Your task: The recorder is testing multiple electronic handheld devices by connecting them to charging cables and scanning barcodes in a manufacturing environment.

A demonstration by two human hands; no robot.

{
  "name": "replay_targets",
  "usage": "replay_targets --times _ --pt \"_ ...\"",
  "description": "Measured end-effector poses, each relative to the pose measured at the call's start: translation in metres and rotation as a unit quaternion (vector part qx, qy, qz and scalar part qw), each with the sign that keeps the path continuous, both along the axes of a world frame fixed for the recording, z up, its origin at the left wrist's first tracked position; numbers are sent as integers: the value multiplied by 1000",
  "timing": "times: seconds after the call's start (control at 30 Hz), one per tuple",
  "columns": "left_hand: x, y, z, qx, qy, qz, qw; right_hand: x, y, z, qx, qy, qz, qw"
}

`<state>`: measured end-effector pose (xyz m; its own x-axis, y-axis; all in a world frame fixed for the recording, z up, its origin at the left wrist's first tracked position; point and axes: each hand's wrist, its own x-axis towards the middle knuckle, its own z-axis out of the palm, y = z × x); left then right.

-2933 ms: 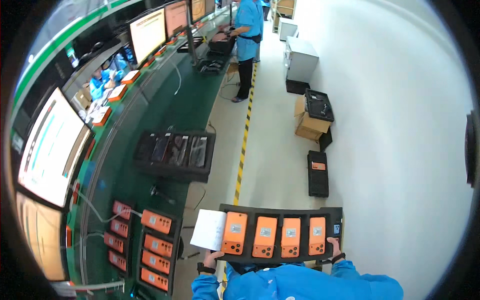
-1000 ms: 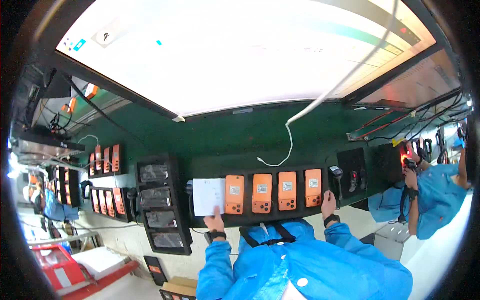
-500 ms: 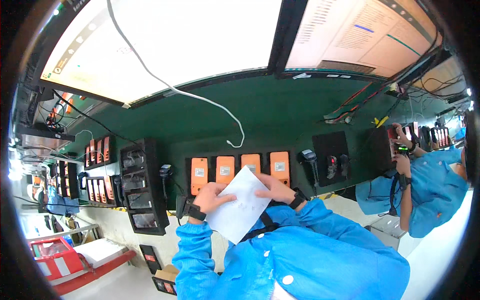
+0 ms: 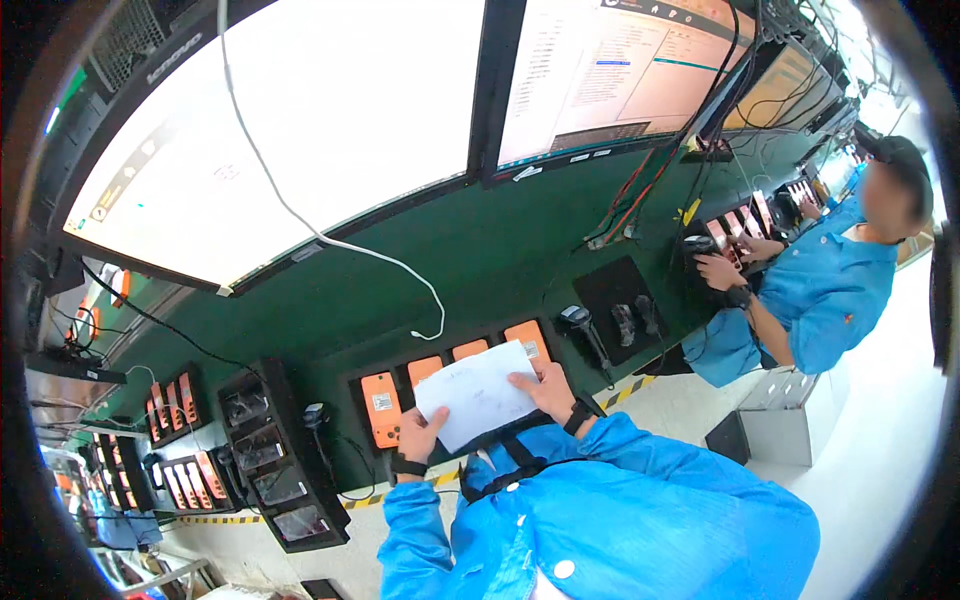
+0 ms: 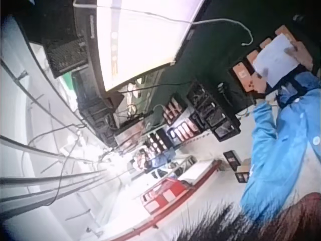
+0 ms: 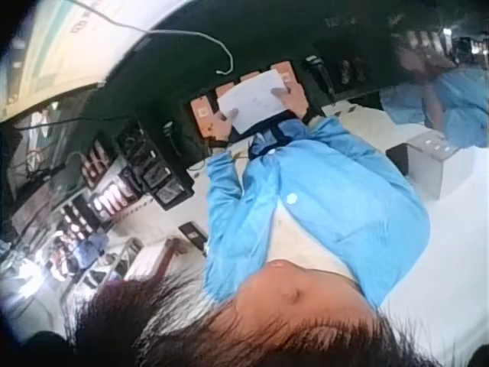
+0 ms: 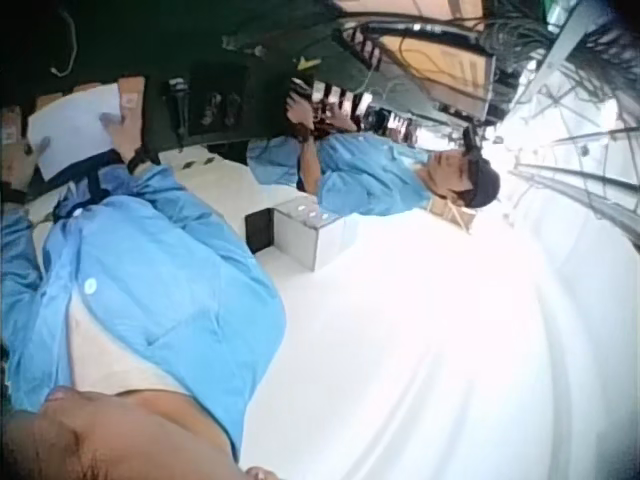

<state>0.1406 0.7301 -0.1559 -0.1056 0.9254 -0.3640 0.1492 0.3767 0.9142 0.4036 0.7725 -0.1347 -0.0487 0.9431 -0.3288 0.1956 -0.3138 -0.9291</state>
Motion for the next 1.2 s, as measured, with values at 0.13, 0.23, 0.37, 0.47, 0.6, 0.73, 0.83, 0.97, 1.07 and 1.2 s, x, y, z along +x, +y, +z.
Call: replay_targets --times 0.13,0.23,0.37,0.47,0.6,0.73,0.83,0.97,1.07,1.2 --pt "6 1 -19 -35 190 -26 981 6 -2 -39 27 -84 -53 995" --pt "10 10 -47 48 191 28 980 13 -12 -41 8 -214 -66 975" --pt "14 21 -28 40 250 50 966 73 -46 -75 -73 -46 -302 949" --pt "3 12 -20 86 291 67 951 111 -97 -91 -187 -22 -366 911" --pt "-13 -16 -26 128 215 109 962 138 -188 -121 -328 -36 -297 896" --pt "-15 -43 -18 79 132 103 983 137 -241 -131 -423 -49 -242 872" --pt "-9 -67 -10 72 130 108 983 149 -242 -156 -410 -72 -191 889" --pt "-10 -122 -33 34 137 124 982 154 -186 -153 -376 -27 -151 914" --pt "-10 -184 -54 -24 110 172 979 160 -139 -168 -311 -11 -63 948" --pt "-14 -327 -109 -209 19 283 936 145 -101 -171 -291 -39 20 956"
